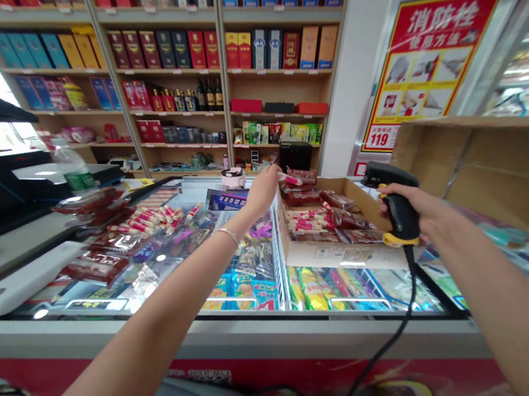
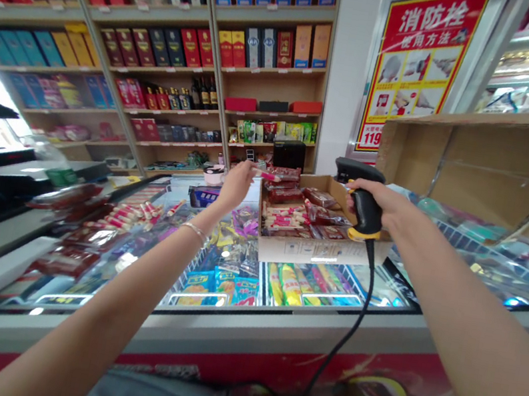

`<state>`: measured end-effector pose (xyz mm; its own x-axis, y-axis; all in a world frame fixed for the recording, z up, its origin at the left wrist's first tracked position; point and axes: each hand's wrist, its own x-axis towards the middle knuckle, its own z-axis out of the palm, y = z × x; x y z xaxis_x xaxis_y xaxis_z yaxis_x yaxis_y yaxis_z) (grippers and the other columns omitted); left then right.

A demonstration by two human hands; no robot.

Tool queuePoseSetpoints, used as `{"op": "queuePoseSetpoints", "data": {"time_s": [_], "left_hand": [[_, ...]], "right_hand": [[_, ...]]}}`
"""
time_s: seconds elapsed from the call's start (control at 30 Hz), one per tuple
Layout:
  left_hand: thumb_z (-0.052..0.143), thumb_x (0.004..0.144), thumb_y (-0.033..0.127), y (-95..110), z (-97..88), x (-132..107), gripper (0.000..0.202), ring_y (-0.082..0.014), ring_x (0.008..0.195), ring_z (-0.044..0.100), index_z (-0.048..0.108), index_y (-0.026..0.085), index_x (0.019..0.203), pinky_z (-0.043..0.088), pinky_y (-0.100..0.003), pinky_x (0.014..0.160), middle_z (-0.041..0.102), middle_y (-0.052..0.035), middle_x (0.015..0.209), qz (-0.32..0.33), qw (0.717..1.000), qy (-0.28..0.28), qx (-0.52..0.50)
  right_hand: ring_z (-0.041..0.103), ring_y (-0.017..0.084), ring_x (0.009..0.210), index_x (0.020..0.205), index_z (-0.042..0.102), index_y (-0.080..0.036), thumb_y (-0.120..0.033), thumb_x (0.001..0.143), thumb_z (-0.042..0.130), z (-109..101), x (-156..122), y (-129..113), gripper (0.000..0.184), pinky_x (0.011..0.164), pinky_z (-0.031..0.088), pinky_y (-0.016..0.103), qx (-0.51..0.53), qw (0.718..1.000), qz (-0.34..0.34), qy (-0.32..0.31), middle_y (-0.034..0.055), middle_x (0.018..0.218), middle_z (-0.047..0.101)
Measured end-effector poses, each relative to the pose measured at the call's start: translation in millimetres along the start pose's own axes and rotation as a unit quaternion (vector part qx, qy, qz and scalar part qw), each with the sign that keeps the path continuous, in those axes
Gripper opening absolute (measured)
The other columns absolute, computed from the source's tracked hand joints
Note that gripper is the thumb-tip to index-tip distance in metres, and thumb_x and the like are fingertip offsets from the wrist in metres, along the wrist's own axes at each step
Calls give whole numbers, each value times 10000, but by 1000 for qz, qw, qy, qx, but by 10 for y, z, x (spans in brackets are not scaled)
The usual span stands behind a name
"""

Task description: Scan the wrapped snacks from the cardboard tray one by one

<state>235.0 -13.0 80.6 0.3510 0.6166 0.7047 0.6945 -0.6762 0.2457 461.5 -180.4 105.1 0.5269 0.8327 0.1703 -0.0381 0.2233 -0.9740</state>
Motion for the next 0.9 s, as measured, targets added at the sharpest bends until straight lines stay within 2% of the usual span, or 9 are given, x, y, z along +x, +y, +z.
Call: {"op": "queuePoseSetpoints", "data": {"time_s": [0.07,0.17,0.27,0.37,0.5,0.6,0.73,0.9], "left_hand": [[333,914,200,-366,-278,-197,240,-159,883,599,527,159,1050,463,-290,821,574,-107,1092,11,998,53,-43],[355,902,213,-925,-596,-609,199,-126,761,598,545,174,944,476,-252,742,583,-73,1010,-7,996,71,-47],[370,896,236,-1363,-742,-964,184,-131,753,600,546,187,920,479,-259,730,589,-60,974,-52,994,94,-28],[369,890,229,-1615,-757,-1134,185,-147,844,606,523,192,987,481,-281,781,586,-66,1016,-107,986,125,-30],[376,879,193,-1689,-737,-1172,191,-144,886,600,499,191,1025,471,-289,826,587,-67,1036,-125,981,139,-42],[399,883,209,-1653,-750,-1186,154,-150,859,593,519,184,976,457,-291,823,607,-63,969,-108,985,135,-29],[434,888,250,-1613,-751,-1209,143,-154,801,570,541,172,941,442,-295,799,615,-63,911,-100,985,143,-1],[417,906,270,-1557,-730,-1204,175,-159,831,550,549,176,972,429,-288,806,603,-65,928,-74,985,153,8]], "right_hand": [[460,72,485,666,499,-133,-168,784,605,233,-60,-48,163,463,376,172,25,999,14,-29,15,504,488],[474,81,479,699,516,-139,-157,755,629,647,-131,-112,127,444,398,173,59,993,47,-86,11,505,496],[489,90,471,722,536,-136,-123,728,631,1098,-194,-107,96,435,429,188,72,980,105,-155,21,524,526],[510,100,474,729,551,-129,-126,725,628,1552,-260,44,77,448,466,209,83,966,148,-197,32,537,550],[518,99,468,697,538,-122,-136,733,616,2066,-369,467,88,463,474,207,119,952,187,-213,30,523,546],[473,78,421,660,496,-130,-134,759,572,2303,-472,803,124,437,437,187,148,927,254,-234,10,488,504],[459,72,411,649,482,-131,-122,770,544,2402,-596,1095,137,429,418,177,143,907,299,-261,5,481,496],[484,88,433,677,521,-121,-110,748,555,2355,-638,1243,79,420,422,183,98,904,304,-282,17,493,518]]}}
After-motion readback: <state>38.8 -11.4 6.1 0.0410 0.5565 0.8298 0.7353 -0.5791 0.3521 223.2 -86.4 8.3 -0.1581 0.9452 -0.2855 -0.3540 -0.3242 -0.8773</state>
